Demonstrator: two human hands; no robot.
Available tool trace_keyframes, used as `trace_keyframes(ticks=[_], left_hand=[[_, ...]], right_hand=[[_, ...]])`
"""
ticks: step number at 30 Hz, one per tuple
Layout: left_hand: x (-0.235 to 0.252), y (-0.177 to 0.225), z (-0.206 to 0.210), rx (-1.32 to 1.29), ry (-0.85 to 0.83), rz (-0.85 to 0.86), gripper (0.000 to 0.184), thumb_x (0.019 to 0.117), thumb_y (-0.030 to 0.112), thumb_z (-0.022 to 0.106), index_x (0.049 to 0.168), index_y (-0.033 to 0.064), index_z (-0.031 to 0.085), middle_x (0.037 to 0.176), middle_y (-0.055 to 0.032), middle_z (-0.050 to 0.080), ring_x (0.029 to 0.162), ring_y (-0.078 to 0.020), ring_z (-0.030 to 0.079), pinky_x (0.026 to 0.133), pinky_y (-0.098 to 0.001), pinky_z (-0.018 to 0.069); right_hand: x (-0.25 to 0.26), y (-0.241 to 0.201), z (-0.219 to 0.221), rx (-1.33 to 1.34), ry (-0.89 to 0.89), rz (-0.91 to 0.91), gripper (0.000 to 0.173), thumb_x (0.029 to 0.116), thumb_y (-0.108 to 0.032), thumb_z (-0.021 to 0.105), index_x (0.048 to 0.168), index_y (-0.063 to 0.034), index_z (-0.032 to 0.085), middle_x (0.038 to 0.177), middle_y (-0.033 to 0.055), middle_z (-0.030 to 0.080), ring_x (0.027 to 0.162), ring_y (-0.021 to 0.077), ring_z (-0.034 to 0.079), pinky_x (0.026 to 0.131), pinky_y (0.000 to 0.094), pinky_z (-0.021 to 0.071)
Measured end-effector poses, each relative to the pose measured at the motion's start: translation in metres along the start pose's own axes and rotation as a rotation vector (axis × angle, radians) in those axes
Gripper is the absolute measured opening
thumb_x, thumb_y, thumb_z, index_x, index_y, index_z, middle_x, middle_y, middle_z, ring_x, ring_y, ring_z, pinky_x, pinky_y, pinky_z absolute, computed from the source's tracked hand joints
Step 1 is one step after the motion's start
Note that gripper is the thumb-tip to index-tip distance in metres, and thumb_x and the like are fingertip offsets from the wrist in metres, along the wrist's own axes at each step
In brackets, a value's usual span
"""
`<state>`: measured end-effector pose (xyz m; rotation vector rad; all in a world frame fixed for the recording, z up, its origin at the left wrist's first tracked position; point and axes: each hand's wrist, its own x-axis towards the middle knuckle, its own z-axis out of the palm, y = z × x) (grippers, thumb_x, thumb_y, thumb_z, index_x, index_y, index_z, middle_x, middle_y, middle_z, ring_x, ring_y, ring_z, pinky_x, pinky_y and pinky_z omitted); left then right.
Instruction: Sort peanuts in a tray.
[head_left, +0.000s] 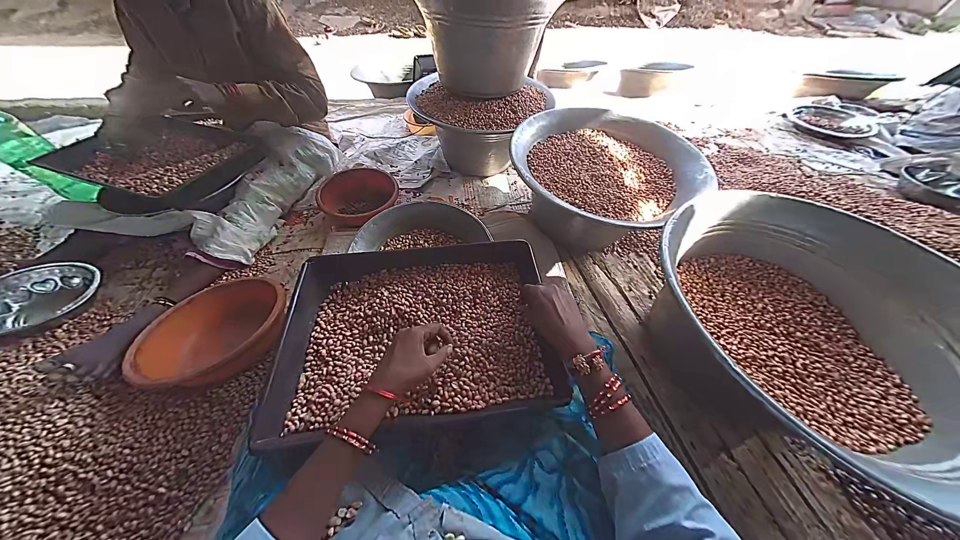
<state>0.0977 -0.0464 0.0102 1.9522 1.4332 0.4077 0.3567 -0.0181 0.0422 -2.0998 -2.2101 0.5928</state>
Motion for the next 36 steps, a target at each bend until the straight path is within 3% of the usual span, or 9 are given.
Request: trace_keyframes(ticks=[4,7,10,13,15,20,25,32,36], left_hand=[[-0.017,-0.007,-0.009,-0.106,-0.069,0.104,0.022,0.0931,0.009,0.057,0.11,0.0029,0.07,0.082,-0.0029,0.063,0.066,-0.0069,0.05,0.064,-0.0278,0.0436],[-0.027,0.002,0.008,0.117,-0.15,0.126,0.023,0.0947,0.019,0.072,0.111,0.0038,0.076,0.095,-0.0156,0.072,0.082,-0.0275,0.066,0.081,-0.0458,0.0539],[-0.029,0.004,0.014,0.154,-0.182,0.124,0.02,0.096,0.017,0.07,0.107,0.0006,0.075,0.099,-0.0189,0.072,0.088,-0.032,0.069,0.087,-0.0492,0.0543],[-0.04,-0.003,-0.013,-0.219,-0.381,0.295,0.016,0.0983,0.013,0.065,0.104,0.0021,0.075,0.092,-0.0038,0.072,0.08,-0.0075,0.065,0.077,-0.0273,0.0543],[-0.048,-0.013,-0.037,-0.547,-0.576,0.379,0.021,0.1028,0.016,0.06,0.114,0.0049,0.074,0.109,0.0017,0.076,0.099,-0.0039,0.071,0.091,-0.0243,0.0584],[-0.06,-0.017,-0.086,0.268,-0.056,-0.274,0.03,0.1019,0.016,0.066,0.13,0.0061,0.068,0.118,-0.0167,0.073,0.104,-0.0345,0.071,0.096,-0.0546,0.0517],[-0.056,-0.031,-0.063,0.588,-0.274,-0.659,0.055,0.0996,0.029,0.069,0.146,0.0031,0.053,0.139,-0.0288,0.059,0.132,-0.049,0.055,0.108,-0.0634,0.0422],[-0.028,0.007,0.0,0.134,-0.218,-0.183,0.057,0.1009,0.025,0.067,0.15,0.0042,0.047,0.15,-0.0227,0.051,0.135,-0.037,0.054,0.113,-0.0529,0.0424],[-0.002,0.009,-0.016,0.017,0.174,0.059,0.03,0.0989,0.01,0.065,0.128,0.0042,0.067,0.127,-0.0176,0.066,0.097,-0.0263,0.071,0.087,-0.0411,0.0587]], right_hand=[[-0.051,-0.008,-0.008,0.342,-0.127,-0.451,0.02,0.0987,-0.019,0.067,0.109,-0.0038,0.074,0.093,0.0105,0.073,0.081,0.0192,0.067,0.078,0.0393,0.053],[-0.069,-0.017,-0.005,0.557,-0.16,-0.682,0.017,0.0989,-0.015,0.067,0.108,-0.0035,0.076,0.097,0.0055,0.077,0.081,0.0064,0.07,0.077,0.0251,0.0566],[-0.067,-0.021,0.0,0.465,-0.035,-0.58,0.018,0.1006,-0.015,0.063,0.109,-0.0049,0.075,0.1,0.0072,0.076,0.088,0.0138,0.072,0.082,0.0327,0.0579],[-0.059,-0.013,0.009,0.344,-0.048,-0.447,0.022,0.1009,-0.019,0.062,0.115,-0.0062,0.073,0.106,0.0104,0.075,0.097,0.0246,0.072,0.089,0.0482,0.056],[-0.057,-0.007,0.013,0.28,-0.095,-0.376,0.027,0.0999,-0.023,0.065,0.121,-0.0068,0.071,0.114,0.0135,0.073,0.105,0.0294,0.071,0.093,0.0524,0.0543],[-0.058,-0.011,0.014,0.085,-0.157,-0.086,0.048,0.0972,-0.021,0.069,0.142,-0.0084,0.057,0.135,0.0222,0.062,0.122,0.0397,0.062,0.099,0.0569,0.0491],[-0.057,-0.025,0.022,-0.035,-0.299,0.024,0.054,0.0944,-0.015,0.069,0.145,-0.007,0.051,0.125,0.0251,0.066,0.118,0.0442,0.064,0.094,0.061,0.0496],[-0.046,-0.037,0.054,0.247,-0.288,-0.275,0.048,0.096,-0.02,0.07,0.139,-0.0052,0.056,0.123,0.0219,0.068,0.115,0.0387,0.066,0.098,0.0574,0.0502],[-0.048,-0.017,0.045,0.506,-0.004,-0.355,0.035,0.0991,-0.015,0.065,0.132,-0.0045,0.064,0.126,0.0141,0.069,0.104,0.0251,0.071,0.093,0.0428,0.057]])
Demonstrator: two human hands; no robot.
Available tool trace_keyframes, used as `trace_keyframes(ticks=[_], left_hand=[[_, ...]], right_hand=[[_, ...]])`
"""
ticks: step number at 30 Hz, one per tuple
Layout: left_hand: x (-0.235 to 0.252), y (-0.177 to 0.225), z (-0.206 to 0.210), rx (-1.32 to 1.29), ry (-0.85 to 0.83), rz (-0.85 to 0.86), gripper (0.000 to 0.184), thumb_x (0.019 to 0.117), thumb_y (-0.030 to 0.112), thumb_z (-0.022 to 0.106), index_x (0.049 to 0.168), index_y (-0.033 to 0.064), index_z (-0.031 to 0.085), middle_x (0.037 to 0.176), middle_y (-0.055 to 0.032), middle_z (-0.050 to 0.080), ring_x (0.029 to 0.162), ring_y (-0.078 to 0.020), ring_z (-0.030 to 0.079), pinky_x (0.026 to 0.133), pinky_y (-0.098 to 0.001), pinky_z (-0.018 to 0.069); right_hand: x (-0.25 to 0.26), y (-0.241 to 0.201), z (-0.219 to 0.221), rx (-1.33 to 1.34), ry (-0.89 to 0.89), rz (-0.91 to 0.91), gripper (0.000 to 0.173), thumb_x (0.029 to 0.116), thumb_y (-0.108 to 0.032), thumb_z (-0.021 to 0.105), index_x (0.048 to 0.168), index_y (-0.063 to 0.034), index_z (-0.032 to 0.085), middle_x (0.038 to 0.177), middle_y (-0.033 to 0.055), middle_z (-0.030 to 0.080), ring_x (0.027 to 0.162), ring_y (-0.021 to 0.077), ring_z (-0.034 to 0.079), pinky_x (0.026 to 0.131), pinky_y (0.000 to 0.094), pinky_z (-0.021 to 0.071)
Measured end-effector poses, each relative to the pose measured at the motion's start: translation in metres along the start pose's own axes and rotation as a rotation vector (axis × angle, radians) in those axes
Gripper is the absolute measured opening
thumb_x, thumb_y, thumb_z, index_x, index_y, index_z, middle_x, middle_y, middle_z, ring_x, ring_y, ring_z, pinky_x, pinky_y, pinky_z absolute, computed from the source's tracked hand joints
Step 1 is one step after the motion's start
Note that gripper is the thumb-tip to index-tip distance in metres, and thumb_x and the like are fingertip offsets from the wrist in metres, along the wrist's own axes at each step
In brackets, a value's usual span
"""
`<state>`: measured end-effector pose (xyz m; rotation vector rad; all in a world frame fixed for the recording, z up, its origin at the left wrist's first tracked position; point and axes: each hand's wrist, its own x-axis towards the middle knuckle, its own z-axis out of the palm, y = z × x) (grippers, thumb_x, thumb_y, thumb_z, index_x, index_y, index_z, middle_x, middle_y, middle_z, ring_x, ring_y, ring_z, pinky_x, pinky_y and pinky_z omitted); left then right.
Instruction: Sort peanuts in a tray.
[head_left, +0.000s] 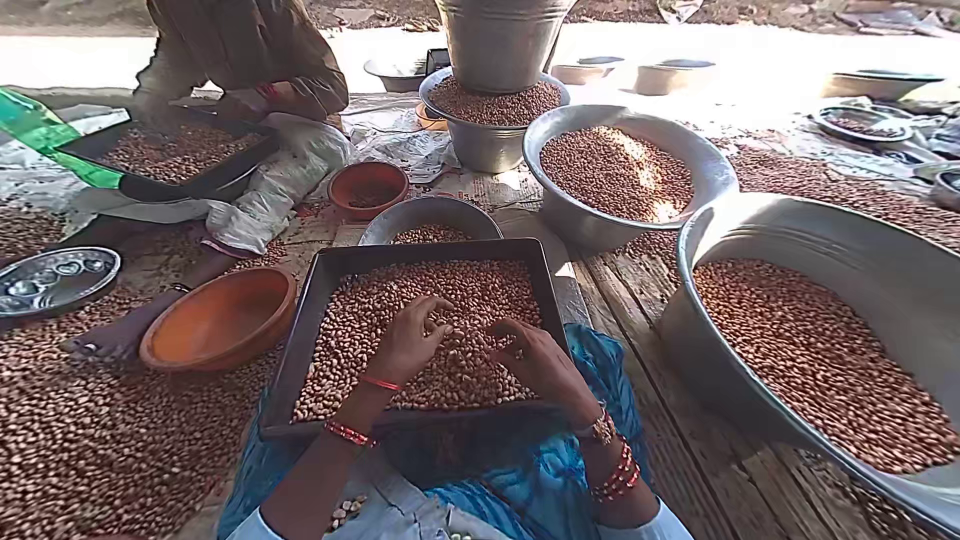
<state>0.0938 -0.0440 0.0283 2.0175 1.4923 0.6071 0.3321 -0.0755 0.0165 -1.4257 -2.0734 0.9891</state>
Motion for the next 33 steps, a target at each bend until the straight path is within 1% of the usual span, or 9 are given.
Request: trace_keyframes(ticks=[2,7,10,13,17,22,28,30,33], left_hand=[[0.016,-0.012,-0.013,0.216,0.193,0.019,0.02,0.0966,0.001,0.062,0.112,0.0009,0.075,0.112,-0.0217,0.072,0.098,-0.0362,0.071,0.089,-0.0513,0.056],[0.039,-0.036,-0.026,0.485,-0.014,-0.187,0.024,0.0997,0.013,0.066,0.119,0.0,0.073,0.123,-0.0262,0.067,0.124,-0.0449,0.06,0.105,-0.0584,0.0464],[0.036,-0.046,-0.029,0.196,0.133,-0.182,0.022,0.0995,0.015,0.068,0.112,-0.0016,0.074,0.111,-0.0215,0.073,0.106,-0.034,0.071,0.099,-0.0521,0.0509],[0.036,-0.051,-0.031,-0.118,0.168,-0.152,0.022,0.1016,0.006,0.054,0.12,-0.0017,0.064,0.103,-0.0141,0.069,0.077,-0.015,0.068,0.074,-0.033,0.0583],[0.039,-0.015,-0.01,0.063,-0.067,-0.103,0.023,0.1006,0.012,0.061,0.119,0.0025,0.07,0.088,-0.0122,0.064,0.075,-0.0221,0.056,0.076,-0.0413,0.0478],[0.047,0.002,0.022,0.261,-0.249,-0.056,0.029,0.1023,0.018,0.062,0.124,0.0008,0.071,0.126,-0.0251,0.067,0.123,-0.0401,0.063,0.108,-0.0544,0.046],[0.036,-0.023,-0.004,-0.36,-0.099,-0.092,0.018,0.1003,0.003,0.051,0.114,-0.0027,0.061,0.084,-0.0021,0.061,0.061,-0.0034,0.054,0.06,-0.02,0.0473],[0.021,-0.03,-0.012,-0.438,-0.1,-0.076,0.024,0.095,0.001,0.044,0.115,-0.0011,0.058,0.084,0.0017,0.06,0.059,0.0004,0.052,0.056,-0.0165,0.0452],[-0.008,-0.024,-0.013,-0.07,-0.181,-0.081,0.017,0.0973,0.01,0.063,0.11,0.0033,0.071,0.078,-0.0026,0.06,0.064,-0.0103,0.049,0.065,-0.0313,0.0444]], right_hand=[[-0.007,0.005,-0.011,-0.02,0.146,-0.009,0.029,0.0988,-0.013,0.063,0.126,-0.0039,0.067,0.118,0.0125,0.072,0.094,0.0217,0.072,0.085,0.038,0.0583],[-0.011,0.006,-0.017,-0.071,0.216,0.036,0.023,0.1,-0.014,0.061,0.118,-0.005,0.072,0.101,0.0094,0.075,0.082,0.0195,0.07,0.077,0.0372,0.0559],[-0.002,0.002,-0.009,-0.082,0.197,0.038,0.022,0.1005,-0.017,0.06,0.113,-0.0059,0.074,0.095,0.01,0.075,0.083,0.0229,0.071,0.079,0.0434,0.0555],[0.013,-0.002,-0.003,-0.149,0.182,0.04,0.023,0.1012,-0.019,0.059,0.11,-0.0067,0.075,0.098,0.011,0.074,0.088,0.0261,0.071,0.082,0.0477,0.0547],[0.043,-0.018,0.0,-0.302,0.095,0.06,0.025,0.1025,-0.018,0.057,0.112,-0.0048,0.075,0.107,0.0161,0.074,0.1,0.0324,0.071,0.088,0.0518,0.0528],[0.065,-0.031,0.009,-0.462,-0.075,0.12,0.026,0.1029,-0.016,0.053,0.117,-0.0049,0.073,0.117,0.0186,0.071,0.111,0.0359,0.068,0.091,0.0536,0.0515],[0.064,-0.022,0.015,-0.44,-0.067,0.123,0.026,0.1019,-0.016,0.055,0.117,-0.0049,0.073,0.117,0.0195,0.071,0.109,0.0371,0.068,0.09,0.0543,0.0516],[0.063,-0.019,0.015,-0.425,-0.071,0.138,0.026,0.102,-0.018,0.056,0.118,-0.0045,0.072,0.118,0.0193,0.07,0.109,0.0365,0.068,0.09,0.0535,0.0516],[0.062,-0.014,0.014,-0.418,-0.069,0.142,0.027,0.1022,-0.019,0.056,0.116,-0.0036,0.073,0.117,0.0191,0.071,0.11,0.0358,0.068,0.091,0.0538,0.0516]])
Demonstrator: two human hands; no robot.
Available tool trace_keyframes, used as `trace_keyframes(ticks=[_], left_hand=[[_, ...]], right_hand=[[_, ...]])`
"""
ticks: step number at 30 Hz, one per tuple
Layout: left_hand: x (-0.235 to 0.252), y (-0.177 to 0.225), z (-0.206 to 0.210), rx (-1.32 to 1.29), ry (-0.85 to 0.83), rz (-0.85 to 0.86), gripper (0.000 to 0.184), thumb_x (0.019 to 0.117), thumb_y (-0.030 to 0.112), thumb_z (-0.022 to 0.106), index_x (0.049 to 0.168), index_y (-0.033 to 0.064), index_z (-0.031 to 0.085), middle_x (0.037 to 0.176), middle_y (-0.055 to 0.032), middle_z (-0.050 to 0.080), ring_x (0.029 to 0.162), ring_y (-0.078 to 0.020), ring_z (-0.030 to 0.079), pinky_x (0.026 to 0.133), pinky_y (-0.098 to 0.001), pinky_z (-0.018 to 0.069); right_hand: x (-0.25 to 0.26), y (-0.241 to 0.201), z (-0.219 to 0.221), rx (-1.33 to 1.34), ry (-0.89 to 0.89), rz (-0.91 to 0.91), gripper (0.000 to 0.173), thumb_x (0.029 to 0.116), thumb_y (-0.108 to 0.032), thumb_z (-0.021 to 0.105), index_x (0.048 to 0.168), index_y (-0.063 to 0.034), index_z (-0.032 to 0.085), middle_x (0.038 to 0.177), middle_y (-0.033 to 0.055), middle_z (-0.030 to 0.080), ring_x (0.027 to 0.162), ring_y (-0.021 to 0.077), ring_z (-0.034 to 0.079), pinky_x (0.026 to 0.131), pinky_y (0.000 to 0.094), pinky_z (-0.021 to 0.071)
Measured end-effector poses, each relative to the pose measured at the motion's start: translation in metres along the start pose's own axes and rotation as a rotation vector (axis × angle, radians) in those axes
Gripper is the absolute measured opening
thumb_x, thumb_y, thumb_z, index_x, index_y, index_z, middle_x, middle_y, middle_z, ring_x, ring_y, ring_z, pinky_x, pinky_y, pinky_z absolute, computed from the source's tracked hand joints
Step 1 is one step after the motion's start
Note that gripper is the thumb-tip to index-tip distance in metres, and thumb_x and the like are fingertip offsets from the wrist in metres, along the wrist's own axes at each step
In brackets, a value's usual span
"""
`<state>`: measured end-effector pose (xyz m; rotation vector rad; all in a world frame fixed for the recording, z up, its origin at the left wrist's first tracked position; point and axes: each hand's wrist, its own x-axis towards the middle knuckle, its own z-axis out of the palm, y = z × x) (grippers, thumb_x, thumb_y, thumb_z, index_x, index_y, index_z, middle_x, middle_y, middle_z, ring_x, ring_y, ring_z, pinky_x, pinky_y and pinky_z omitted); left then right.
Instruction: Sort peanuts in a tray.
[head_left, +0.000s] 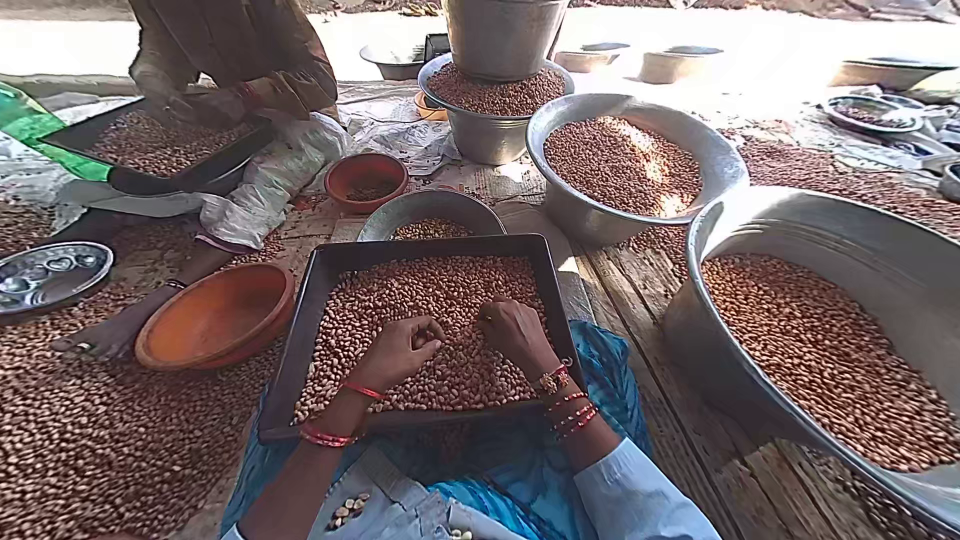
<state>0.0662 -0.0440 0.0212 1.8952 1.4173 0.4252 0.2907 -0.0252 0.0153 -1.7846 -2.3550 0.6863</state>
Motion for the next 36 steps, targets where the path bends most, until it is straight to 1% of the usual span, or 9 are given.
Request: trace_keyframes(ticks=[6,12,14,17,22,26,28,31,36], left_hand=[[-0.018,0.004,0.03,0.305,-0.069,-0.112,0.025,0.0986,0.02,0.068,0.116,0.0035,0.075,0.112,-0.0209,0.073,0.105,-0.0382,0.07,0.097,-0.0553,0.0519],[-0.017,-0.028,-0.002,-0.371,0.135,-0.006,0.017,0.0939,0.002,0.05,0.108,0.0,0.058,0.08,0.0033,0.059,0.058,0.0013,0.053,0.055,-0.0158,0.0465],[-0.018,-0.035,-0.012,-0.287,0.148,-0.027,0.026,0.0925,0.001,0.048,0.117,-0.001,0.058,0.086,-0.0002,0.059,0.061,-0.002,0.053,0.058,-0.0203,0.0471],[-0.02,-0.026,-0.004,0.107,0.076,-0.107,0.018,0.0987,0.011,0.065,0.113,0.0018,0.071,0.084,-0.012,0.064,0.071,-0.0228,0.055,0.073,-0.0437,0.0471],[-0.014,-0.015,0.022,0.378,-0.042,-0.205,0.025,0.1009,0.013,0.063,0.12,0.0019,0.074,0.124,-0.0244,0.068,0.119,-0.0411,0.064,0.104,-0.0552,0.048],[-0.017,-0.016,0.011,0.27,-0.08,-0.156,0.021,0.099,0.013,0.066,0.112,0.0001,0.075,0.111,-0.0215,0.07,0.105,-0.0356,0.067,0.097,-0.051,0.0505],[-0.029,-0.025,-0.009,-0.014,-0.194,0.046,0.014,0.0979,0.01,0.066,0.105,0.0027,0.076,0.101,-0.008,0.074,0.089,-0.0153,0.069,0.086,-0.0348,0.0557],[-0.046,-0.03,-0.027,-0.511,-0.402,0.301,0.016,0.0974,0.009,0.063,0.106,0.0051,0.076,0.106,0.0024,0.078,0.098,-0.0048,0.073,0.091,-0.0237,0.0593],[-0.045,-0.015,-0.011,0.069,-0.078,0.099,0.012,0.0939,0.013,0.074,0.103,0.0056,0.077,0.103,-0.0091,0.074,0.089,-0.0186,0.07,0.084,-0.0383,0.0571]], right_hand=[[-0.005,0.009,-0.001,0.009,-0.016,-0.015,0.026,0.1006,-0.023,0.059,0.115,-0.0086,0.075,0.116,0.0167,0.072,0.107,0.0345,0.069,0.089,0.0549,0.0515],[-0.019,0.027,-0.007,0.322,0.185,-0.085,0.027,0.1003,-0.026,0.062,0.108,-0.0033,0.074,0.087,0.0097,0.071,0.08,0.021,0.066,0.077,0.0425,0.0512],[-0.021,0.036,-0.005,0.65,0.312,-0.116,0.022,0.0985,-0.023,0.061,0.105,-0.0029,0.069,0.077,-0.0018,0.064,0.065,0.0034,0.058,0.064,0.0234,0.0483],[-0.026,0.034,-0.006,0.866,0.36,-0.102,0.018,0.0973,-0.017,0.055,0.106,-0.0043,0.063,0.072,-0.0093,0.055,0.056,-0.0034,0.047,0.054,0.0167,0.0401],[-0.045,0.008,-0.011,0.291,0.135,-0.168,0.024,0.101,-0.023,0.062,0.11,-0.0047,0.074,0.079,0.0084,0.067,0.07,0.0199,0.059,0.071,0.0395,0.0492],[-0.049,-0.01,0.006,0.134,0.027,-0.201,0.022,0.101,-0.019,0.06,0.109,-0.0066,0.076,0.104,0.0164,0.074,0.097,0.0341,0.071,0.085,0.0542,0.0539],[-0.049,-0.016,0.01,0.072,-0.002,-0.197,0.021,0.1007,-0.014,0.059,0.11,-0.0064,0.076,0.107,0.0183,0.073,0.1,0.0367,0.071,0.085,0.0551,0.0536],[-0.049,-0.019,0.013,0.034,-0.047,-0.187,0.021,0.0999,-0.013,0.06,0.112,-0.0067,0.075,0.107,0.0191,0.072,0.101,0.0382,0.07,0.083,0.0564,0.0534],[-0.045,-0.02,0.016,0.019,-0.073,-0.187,0.021,0.1004,-0.017,0.06,0.112,-0.0065,0.074,0.109,0.0184,0.073,0.102,0.0378,0.07,0.084,0.0579,0.0529]])
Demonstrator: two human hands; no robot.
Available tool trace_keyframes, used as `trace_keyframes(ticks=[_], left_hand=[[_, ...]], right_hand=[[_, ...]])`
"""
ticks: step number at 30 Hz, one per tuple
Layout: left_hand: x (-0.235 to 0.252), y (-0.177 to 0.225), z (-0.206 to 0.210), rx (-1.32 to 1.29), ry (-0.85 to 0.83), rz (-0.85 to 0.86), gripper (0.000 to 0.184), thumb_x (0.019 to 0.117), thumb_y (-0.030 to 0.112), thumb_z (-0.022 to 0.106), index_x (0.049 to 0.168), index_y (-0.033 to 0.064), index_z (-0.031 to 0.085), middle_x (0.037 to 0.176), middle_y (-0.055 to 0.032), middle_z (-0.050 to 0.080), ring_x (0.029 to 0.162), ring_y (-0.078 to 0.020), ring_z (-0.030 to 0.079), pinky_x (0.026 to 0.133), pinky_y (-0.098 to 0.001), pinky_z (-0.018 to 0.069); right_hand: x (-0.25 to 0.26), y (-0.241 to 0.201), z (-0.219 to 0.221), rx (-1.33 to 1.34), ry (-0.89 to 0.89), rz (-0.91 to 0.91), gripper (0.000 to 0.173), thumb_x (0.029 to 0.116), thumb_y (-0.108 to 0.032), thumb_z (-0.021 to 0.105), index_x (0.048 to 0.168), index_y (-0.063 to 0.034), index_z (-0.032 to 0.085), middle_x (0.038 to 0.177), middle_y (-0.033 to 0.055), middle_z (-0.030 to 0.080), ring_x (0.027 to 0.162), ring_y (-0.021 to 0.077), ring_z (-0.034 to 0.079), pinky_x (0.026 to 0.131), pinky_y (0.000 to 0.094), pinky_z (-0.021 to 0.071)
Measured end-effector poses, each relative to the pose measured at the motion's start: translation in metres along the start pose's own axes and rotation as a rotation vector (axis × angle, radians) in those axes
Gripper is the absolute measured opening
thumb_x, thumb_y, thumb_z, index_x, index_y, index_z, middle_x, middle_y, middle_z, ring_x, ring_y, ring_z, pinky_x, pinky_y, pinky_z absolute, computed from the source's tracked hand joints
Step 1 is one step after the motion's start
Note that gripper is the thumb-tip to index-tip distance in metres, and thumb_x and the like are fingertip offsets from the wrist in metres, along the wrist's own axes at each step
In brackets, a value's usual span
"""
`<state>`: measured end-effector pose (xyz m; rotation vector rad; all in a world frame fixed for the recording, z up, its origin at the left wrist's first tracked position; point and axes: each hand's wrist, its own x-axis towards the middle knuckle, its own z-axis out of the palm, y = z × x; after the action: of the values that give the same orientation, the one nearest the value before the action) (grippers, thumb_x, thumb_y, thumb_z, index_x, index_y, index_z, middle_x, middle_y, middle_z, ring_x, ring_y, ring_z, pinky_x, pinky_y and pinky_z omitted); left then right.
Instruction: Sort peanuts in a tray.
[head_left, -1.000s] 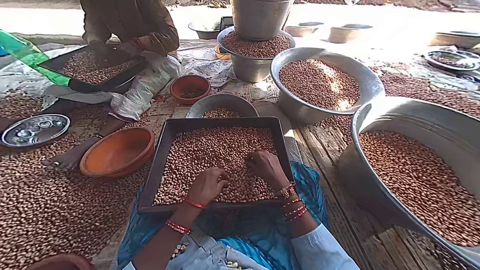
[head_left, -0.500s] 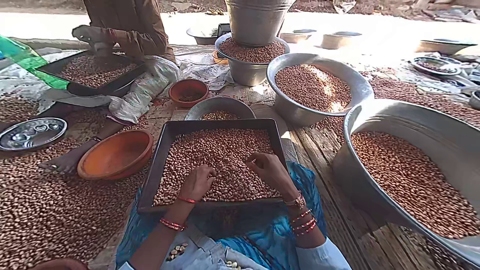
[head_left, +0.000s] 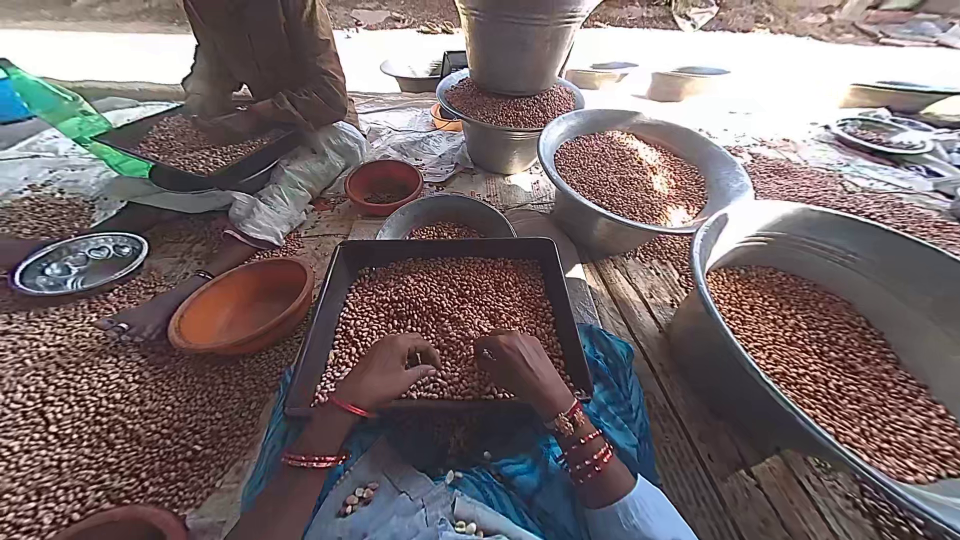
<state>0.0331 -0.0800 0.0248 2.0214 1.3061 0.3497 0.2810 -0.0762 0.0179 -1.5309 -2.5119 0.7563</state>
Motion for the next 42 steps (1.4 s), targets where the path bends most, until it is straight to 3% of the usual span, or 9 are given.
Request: trace_keyframes(ticks=[5,11,17,20,22,29,34,38,42], left_hand=[[0.012,0.009,0.034,0.237,0.0,-0.085,0.024,0.095,0.024,0.074,0.113,0.0073,0.077,0.109,-0.0179,0.072,0.102,-0.0352,0.07,0.092,-0.0541,0.0541],[0.02,0.013,0.035,0.204,-0.095,-0.069,0.025,0.0972,0.021,0.069,0.114,0.0028,0.075,0.113,-0.0189,0.07,0.105,-0.0354,0.068,0.093,-0.0552,0.0528],[-0.007,-0.034,-0.016,-0.68,-0.452,0.272,0.027,0.1043,0.012,0.054,0.124,0.0063,0.071,0.114,0.0008,0.076,0.099,-0.0077,0.073,0.091,-0.0269,0.0604],[-0.022,-0.021,-0.045,-0.123,-0.19,-0.175,0.022,0.102,0.01,0.061,0.123,0.0077,0.069,0.102,-0.0038,0.074,0.08,-0.0136,0.071,0.075,-0.0318,0.0592],[-0.015,-0.006,-0.042,0.294,-0.245,-0.511,0.035,0.1009,0.023,0.069,0.133,0.0092,0.067,0.117,-0.0172,0.073,0.109,-0.0368,0.069,0.101,-0.0571,0.0475],[0.03,0.042,0.032,0.415,-0.391,-0.531,0.058,0.1005,0.021,0.064,0.152,0.0038,0.044,0.132,-0.0266,0.063,0.127,-0.0444,0.06,0.106,-0.0602,0.0456],[0.051,0.063,0.05,-0.001,-0.158,-0.3,0.083,0.0943,0.001,0.062,0.163,-0.0016,0.015,0.153,-0.0292,0.046,0.141,-0.0381,0.049,0.118,-0.0494,0.0378],[0.057,0.031,0.031,-0.273,0.204,-0.078,0.048,0.0978,0.006,0.065,0.143,0.0041,0.052,0.14,-0.0181,0.058,0.103,-0.0234,0.071,0.087,-0.038,0.0617],[0.042,0.001,-0.007,0.271,0.314,-0.332,0.02,0.0998,0.014,0.067,0.114,0.0035,0.076,0.115,-0.0219,0.071,0.106,-0.0394,0.069,0.095,-0.0588,0.0508]], right_hand=[[-0.008,0.004,-0.006,0.091,0.012,-0.052,0.021,0.0997,-0.016,0.06,0.111,-0.0042,0.072,0.1,0.0174,0.073,0.094,0.0348,0.07,0.083,0.0543,0.0535],[-0.04,0.002,-0.035,0.793,0.004,-0.574,0.017,0.0979,-0.006,0.067,0.11,0.0045,0.073,0.102,0.0058,0.077,0.092,0.0011,0.071,0.086,0.0188,0.0581],[-0.044,0.034,-0.042,0.246,0.075,0.052,0.031,0.1008,-0.02,0.064,0.128,-0.006,0.068,0.116,0.0135,0.074,0.105,0.0269,0.073,0.094,0.047,0.0565],[-0.045,0.036,-0.044,0.087,-0.087,0.337,0.047,0.0992,-0.025,0.068,0.142,-0.0091,0.057,0.122,0.02,0.07,0.114,0.0388,0.067,0.098,0.0587,0.05],[-0.043,0.033,-0.043,0.017,-0.159,0.451,0.049,0.0967,-0.023,0.07,0.141,-0.0096,0.056,0.12,0.0214,0.069,0.114,0.0407,0.066,0.096,0.0592,0.0503],[-0.023,0.018,-0.022,-0.064,-0.329,0.36,0.067,0.0942,-0.033,0.073,0.148,-0.0036,0.045,0.121,0.0255,0.066,0.116,0.0437,0.064,0.096,0.0601,0.0492],[-0.012,0.024,-0.011,0.26,-0.082,0.232,0.071,0.0928,-0.007,0.066,0.156,-0.0007,0.035,0.124,0.0271,0.066,0.117,0.0413,0.064,0.101,0.0566,0.0482],[-0.015,0.045,-0.006,0.555,0.349,-0.04,0.042,0.0989,-0.011,0.063,0.141,-0.0051,0.058,0.136,0.0136,0.064,0.113,0.0201,0.07,0.097,0.0362,0.0578],[-0.022,0.055,-0.016,0.575,0.536,-0.074,0.027,0.0995,-0.007,0.059,0.125,-0.002,0.068,0.124,0.0104,0.071,0.103,0.012,0.072,0.088,0.0272,0.0602]])
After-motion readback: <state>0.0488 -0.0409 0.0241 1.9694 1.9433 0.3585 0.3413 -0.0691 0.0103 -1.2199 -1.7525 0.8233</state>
